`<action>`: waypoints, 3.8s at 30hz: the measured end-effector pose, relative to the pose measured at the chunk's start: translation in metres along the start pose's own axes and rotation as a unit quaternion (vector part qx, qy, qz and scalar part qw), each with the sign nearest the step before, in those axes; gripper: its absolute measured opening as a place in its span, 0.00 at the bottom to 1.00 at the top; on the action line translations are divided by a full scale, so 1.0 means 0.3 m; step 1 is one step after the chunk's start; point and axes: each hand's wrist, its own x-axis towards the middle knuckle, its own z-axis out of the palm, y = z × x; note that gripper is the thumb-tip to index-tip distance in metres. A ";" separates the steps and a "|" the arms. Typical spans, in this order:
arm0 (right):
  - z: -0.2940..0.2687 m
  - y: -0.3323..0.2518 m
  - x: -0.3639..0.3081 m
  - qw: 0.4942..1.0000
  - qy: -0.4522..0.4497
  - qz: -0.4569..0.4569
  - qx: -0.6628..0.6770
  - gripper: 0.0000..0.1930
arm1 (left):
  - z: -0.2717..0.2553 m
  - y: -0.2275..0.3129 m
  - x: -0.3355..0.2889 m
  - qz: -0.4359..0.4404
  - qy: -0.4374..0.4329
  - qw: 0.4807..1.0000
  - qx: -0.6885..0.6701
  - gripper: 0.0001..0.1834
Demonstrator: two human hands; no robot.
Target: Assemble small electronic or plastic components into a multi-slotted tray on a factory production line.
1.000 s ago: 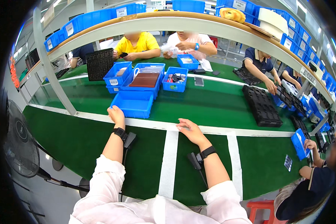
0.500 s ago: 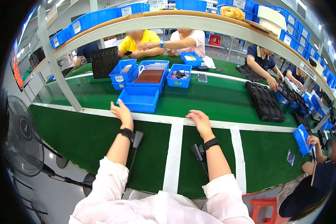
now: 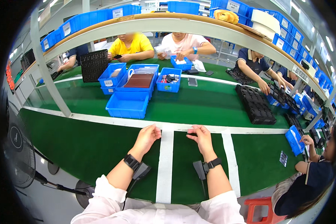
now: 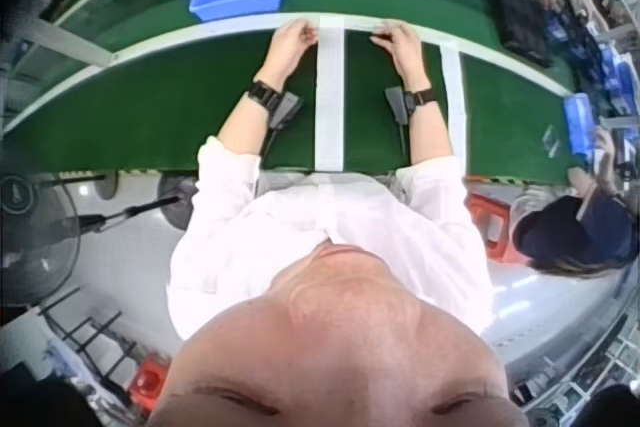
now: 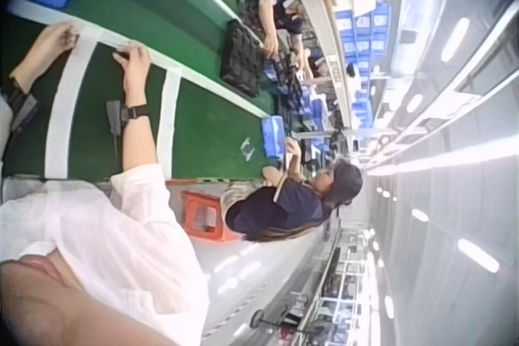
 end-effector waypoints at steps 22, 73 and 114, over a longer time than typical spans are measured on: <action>0.022 0.023 -0.020 0.976 -0.091 0.005 -0.196 0.07 | 0.015 0.014 0.016 0.071 0.028 0.953 0.293 0.21; 0.026 0.036 -0.017 0.967 -0.109 -0.004 -0.229 0.07 | 0.012 0.006 0.024 0.110 0.052 0.965 0.231 0.16; -0.059 0.034 0.026 0.949 0.006 -0.069 -0.307 0.11 | -0.017 -0.005 0.045 0.118 0.024 0.889 0.443 0.16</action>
